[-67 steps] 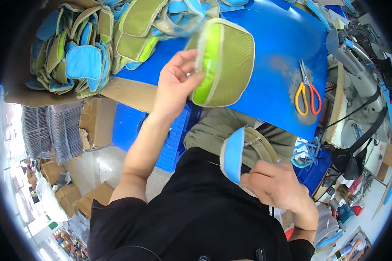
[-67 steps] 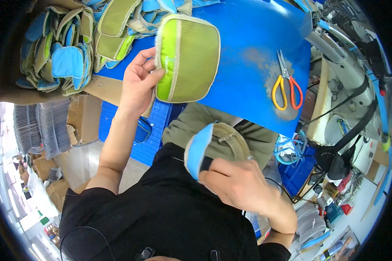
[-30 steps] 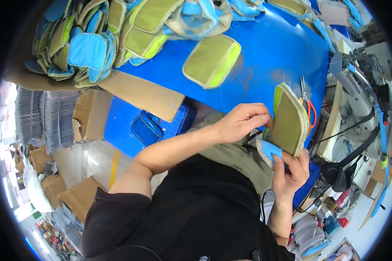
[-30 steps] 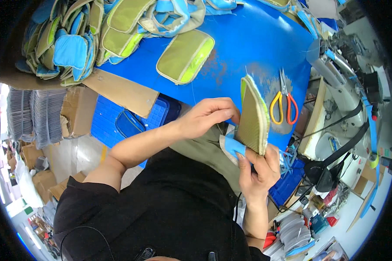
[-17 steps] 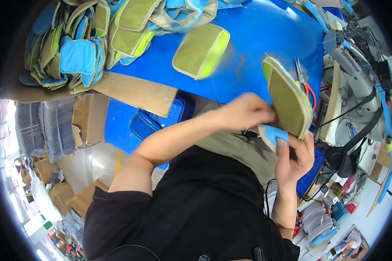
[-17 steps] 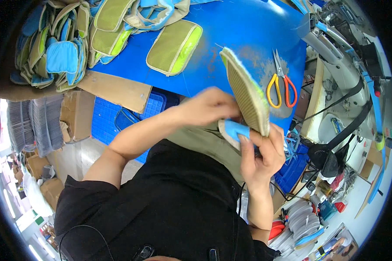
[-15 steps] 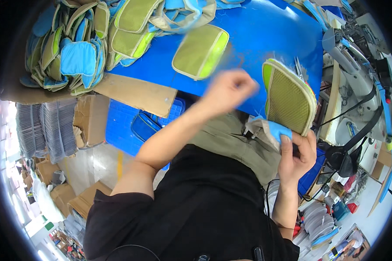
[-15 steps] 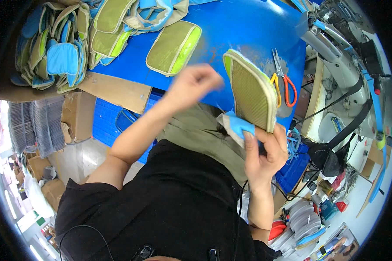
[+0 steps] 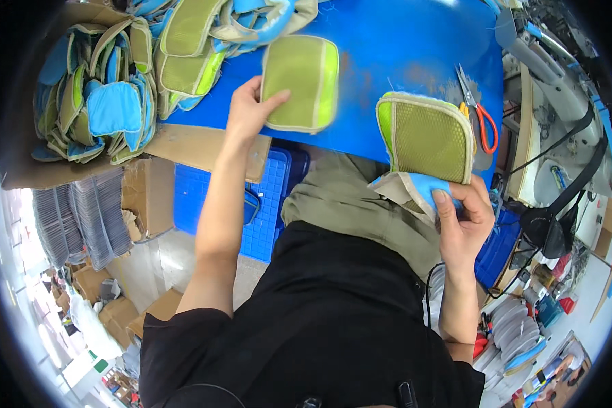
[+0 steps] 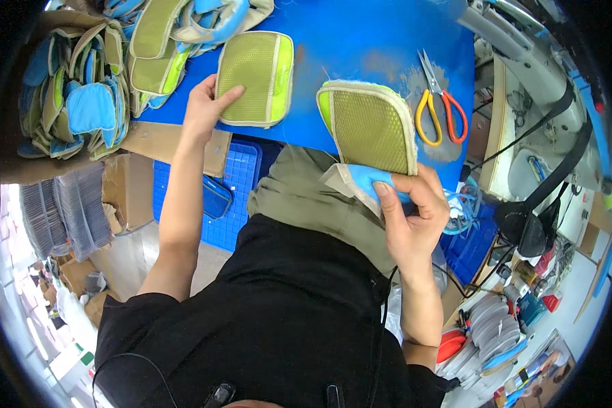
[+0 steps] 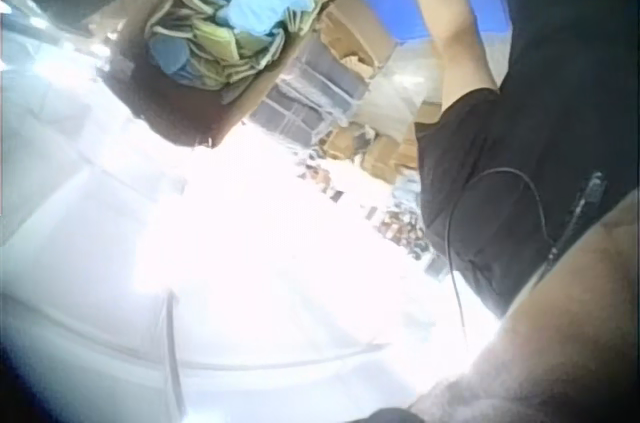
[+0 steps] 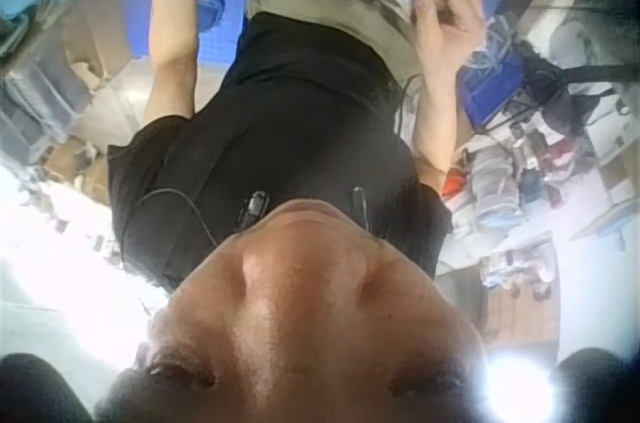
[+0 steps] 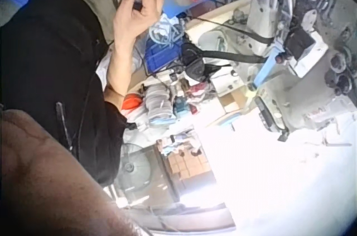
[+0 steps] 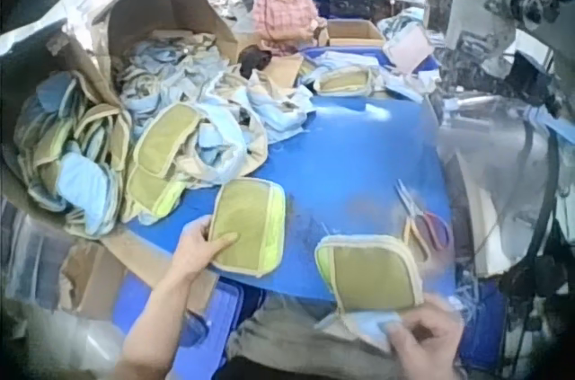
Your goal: The person assembles small mesh pouches by inserting blue fabric pieces into green mesh pockets. They use scissors to trim excess threads and fabric edges, then fold and align the components. The person repeatedly handles the pouches, adjusting the fabric and inspecting the seams on a blue workbench.
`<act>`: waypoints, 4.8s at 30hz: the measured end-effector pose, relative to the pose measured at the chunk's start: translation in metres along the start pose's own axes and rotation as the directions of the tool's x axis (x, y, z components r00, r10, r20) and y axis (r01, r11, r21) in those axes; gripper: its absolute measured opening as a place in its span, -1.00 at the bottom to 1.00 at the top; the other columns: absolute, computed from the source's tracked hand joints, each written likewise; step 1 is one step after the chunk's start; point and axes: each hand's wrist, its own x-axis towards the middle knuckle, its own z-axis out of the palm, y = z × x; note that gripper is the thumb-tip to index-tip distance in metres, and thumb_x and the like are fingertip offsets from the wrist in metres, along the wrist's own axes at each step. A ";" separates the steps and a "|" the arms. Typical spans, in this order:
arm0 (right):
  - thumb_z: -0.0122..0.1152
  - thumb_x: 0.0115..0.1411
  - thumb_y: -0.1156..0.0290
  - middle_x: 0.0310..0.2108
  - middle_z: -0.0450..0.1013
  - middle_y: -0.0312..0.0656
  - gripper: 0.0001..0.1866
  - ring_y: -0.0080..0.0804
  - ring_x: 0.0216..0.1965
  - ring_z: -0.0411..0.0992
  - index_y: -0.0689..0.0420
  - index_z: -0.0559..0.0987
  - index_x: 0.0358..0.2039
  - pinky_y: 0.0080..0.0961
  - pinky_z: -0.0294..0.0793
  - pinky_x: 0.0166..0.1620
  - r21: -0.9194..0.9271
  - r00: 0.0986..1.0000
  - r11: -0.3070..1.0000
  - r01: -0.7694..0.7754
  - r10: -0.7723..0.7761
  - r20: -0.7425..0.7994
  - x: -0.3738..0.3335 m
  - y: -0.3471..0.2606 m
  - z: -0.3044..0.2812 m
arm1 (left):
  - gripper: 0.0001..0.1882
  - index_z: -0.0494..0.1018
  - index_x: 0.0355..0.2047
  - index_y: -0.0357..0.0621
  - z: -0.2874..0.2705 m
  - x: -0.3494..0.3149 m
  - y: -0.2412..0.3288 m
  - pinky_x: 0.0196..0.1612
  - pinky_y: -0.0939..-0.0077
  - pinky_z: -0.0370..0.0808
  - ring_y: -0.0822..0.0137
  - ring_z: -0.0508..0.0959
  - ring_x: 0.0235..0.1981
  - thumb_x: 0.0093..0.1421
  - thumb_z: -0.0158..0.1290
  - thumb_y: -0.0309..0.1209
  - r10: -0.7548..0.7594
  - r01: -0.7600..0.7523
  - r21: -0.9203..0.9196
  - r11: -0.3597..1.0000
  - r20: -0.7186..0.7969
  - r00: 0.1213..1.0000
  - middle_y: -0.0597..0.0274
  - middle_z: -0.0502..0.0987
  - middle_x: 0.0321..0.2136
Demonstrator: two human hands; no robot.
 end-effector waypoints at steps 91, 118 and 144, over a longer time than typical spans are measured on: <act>0.49 0.02 0.53 -0.19 0.56 -0.08 -0.82 -0.12 -0.21 0.54 0.23 0.68 -0.33 -0.35 0.51 -0.17 -0.237 0.947 0.917 0.321 -0.302 0.111 0.033 -0.040 -0.023 | -0.79 0.65 -0.30 -0.29 0.112 -0.033 0.174 -0.28 0.61 0.41 0.65 0.47 -0.37 0.28 0.28 -0.35 -0.021 -0.113 0.105 0.988 0.816 0.578 0.40 0.59 -0.43; 0.47 0.05 0.40 -0.32 0.54 -0.15 -0.90 -0.14 -0.28 0.53 0.10 0.73 -0.41 -0.27 0.45 -0.27 -0.012 0.979 0.981 0.195 -0.195 -0.057 0.024 -0.047 -0.026 | -0.88 0.63 -0.39 -0.30 0.116 -0.048 0.235 -0.08 0.43 0.53 0.29 0.65 -0.19 0.05 0.34 -0.56 0.357 -0.745 0.191 0.639 0.784 0.507 0.05 0.68 -0.24; 0.51 -0.09 0.54 -0.36 0.57 -0.37 -0.76 -0.35 -0.30 0.48 0.03 0.57 -0.46 -0.37 0.31 -0.18 -0.160 0.866 0.874 0.458 -0.480 -0.144 0.026 -0.036 -0.021 | -0.79 0.59 -0.49 -0.24 0.107 -0.072 0.194 -0.29 0.45 0.56 0.23 0.68 -0.36 -0.07 0.41 -0.68 0.679 -0.830 0.055 0.556 0.545 0.491 0.12 0.71 -0.38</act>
